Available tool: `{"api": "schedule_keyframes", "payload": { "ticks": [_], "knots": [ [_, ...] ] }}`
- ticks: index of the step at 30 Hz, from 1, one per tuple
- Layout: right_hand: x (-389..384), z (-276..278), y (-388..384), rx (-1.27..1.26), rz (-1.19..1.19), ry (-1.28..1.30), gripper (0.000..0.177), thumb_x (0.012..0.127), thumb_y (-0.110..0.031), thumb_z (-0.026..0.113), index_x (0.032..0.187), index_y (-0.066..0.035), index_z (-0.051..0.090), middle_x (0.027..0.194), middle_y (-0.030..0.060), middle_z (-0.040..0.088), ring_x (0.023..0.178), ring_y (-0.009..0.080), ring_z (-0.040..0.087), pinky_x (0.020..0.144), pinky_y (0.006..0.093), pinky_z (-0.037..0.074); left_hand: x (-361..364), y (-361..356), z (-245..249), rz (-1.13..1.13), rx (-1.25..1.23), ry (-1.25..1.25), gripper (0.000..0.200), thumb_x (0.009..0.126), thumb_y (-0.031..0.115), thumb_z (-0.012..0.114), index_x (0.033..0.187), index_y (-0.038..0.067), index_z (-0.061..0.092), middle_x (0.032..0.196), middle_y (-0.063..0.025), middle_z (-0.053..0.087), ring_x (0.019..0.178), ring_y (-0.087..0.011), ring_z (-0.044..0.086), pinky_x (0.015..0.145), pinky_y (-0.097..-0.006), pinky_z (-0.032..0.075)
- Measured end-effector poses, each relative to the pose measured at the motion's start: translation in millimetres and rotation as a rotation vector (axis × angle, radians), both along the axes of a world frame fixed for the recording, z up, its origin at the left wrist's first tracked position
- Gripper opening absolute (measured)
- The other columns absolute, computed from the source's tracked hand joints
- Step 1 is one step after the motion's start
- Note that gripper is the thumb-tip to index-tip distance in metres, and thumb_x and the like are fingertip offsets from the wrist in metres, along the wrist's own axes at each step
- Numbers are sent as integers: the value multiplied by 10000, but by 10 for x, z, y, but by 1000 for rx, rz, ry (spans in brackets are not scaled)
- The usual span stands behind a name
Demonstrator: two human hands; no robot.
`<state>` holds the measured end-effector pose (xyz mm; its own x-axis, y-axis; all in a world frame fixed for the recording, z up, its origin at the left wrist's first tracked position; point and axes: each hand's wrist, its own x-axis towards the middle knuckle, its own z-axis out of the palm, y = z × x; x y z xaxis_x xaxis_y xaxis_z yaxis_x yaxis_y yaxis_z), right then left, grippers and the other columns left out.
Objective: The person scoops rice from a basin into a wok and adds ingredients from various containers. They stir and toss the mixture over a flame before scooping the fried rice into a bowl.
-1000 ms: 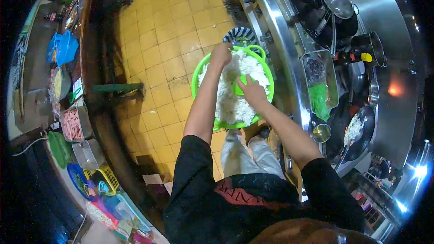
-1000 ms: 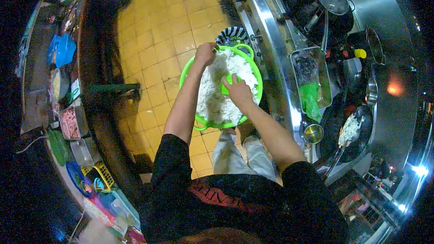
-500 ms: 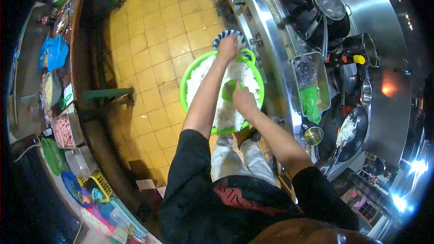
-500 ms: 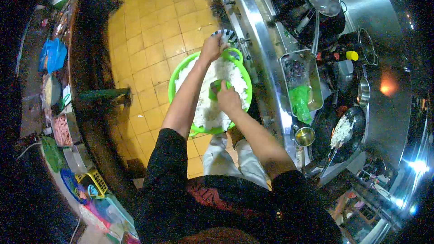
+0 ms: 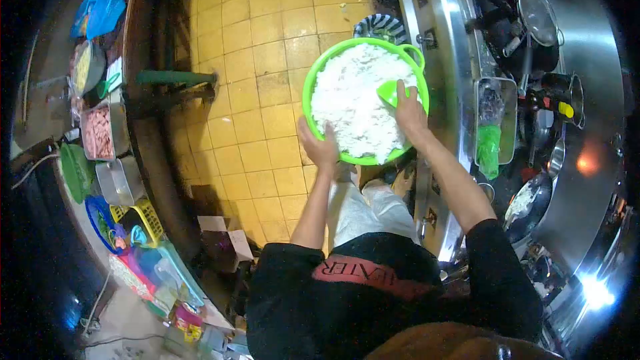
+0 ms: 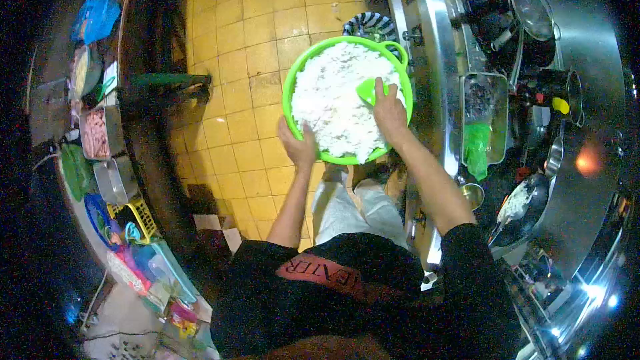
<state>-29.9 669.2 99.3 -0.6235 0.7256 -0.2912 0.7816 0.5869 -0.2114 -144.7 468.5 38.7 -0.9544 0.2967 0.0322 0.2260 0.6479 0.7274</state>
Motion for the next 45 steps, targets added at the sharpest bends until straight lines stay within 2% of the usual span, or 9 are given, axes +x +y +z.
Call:
{"api": "schedule_keyframes", "payload": {
  "ticks": [4,9,17,20,23,26,35,39,45],
  "knots": [
    [-112,-223,-180,-69,-112,-5,604,789,-26,498,1353,-88,292,1084,292,438,786,461,585,665,493,503,157,180,95,-51,-391,55,852,748,568,607,1389,79,330,1442,-224,235,1219,-368,366,979,-532,252],
    [-342,-411,-179,-169,-34,-16,619,735,-19,518,1318,-86,322,1043,302,480,872,489,556,743,515,477,95,222,194,-69,-384,-28,848,733,595,599,1402,146,334,1455,-230,184,1223,-375,345,975,-527,238],
    [-147,-427,531,-480,90,50,649,693,32,437,1317,-138,391,1058,203,589,811,354,610,683,435,489,75,195,169,-86,-401,-7,850,729,617,590,1409,180,325,1442,-238,198,1231,-367,340,969,-512,250],
    [-287,4,586,-826,-317,130,709,697,37,387,1365,-200,387,1077,107,564,744,191,550,542,349,478,78,199,133,-75,-369,17,846,723,617,594,1403,184,337,1426,-247,232,1214,-378,362,949,-516,268],
    [-203,-133,840,-335,180,259,616,766,-25,482,1355,-172,381,1139,216,557,785,347,637,630,438,513,72,192,139,-72,-366,34,842,717,618,596,1397,187,350,1411,-259,262,1190,-387,390,929,-516,284],
    [-437,-162,534,111,209,108,627,808,-100,538,1387,-203,321,1257,253,456,793,398,627,653,461,517,85,188,150,-70,-371,57,839,713,616,603,1392,189,358,1408,-260,268,1172,-378,406,923,-512,292],
    [-562,-236,69,-184,360,-151,583,829,-101,536,1372,-176,337,1200,253,466,873,437,602,755,467,505,108,255,210,-62,-385,-14,852,720,613,613,1401,174,350,1424,-258,212,1255,-363,317,969,-511,244],
    [-507,-356,288,-420,292,-218,723,673,59,587,1334,-160,394,1136,245,561,1046,413,548,893,427,447,111,237,249,-72,-398,-70,867,724,629,598,1413,176,329,1442,-249,183,1280,-367,285,993,-524,221],
    [-312,-231,580,-652,126,-57,766,635,76,525,1352,-148,374,1092,224,590,994,336,586,789,407,484,122,231,248,-85,-409,-22,866,727,637,590,1418,192,316,1467,-244,132,1330,-360,237,989,-559,232]
  ]
}}
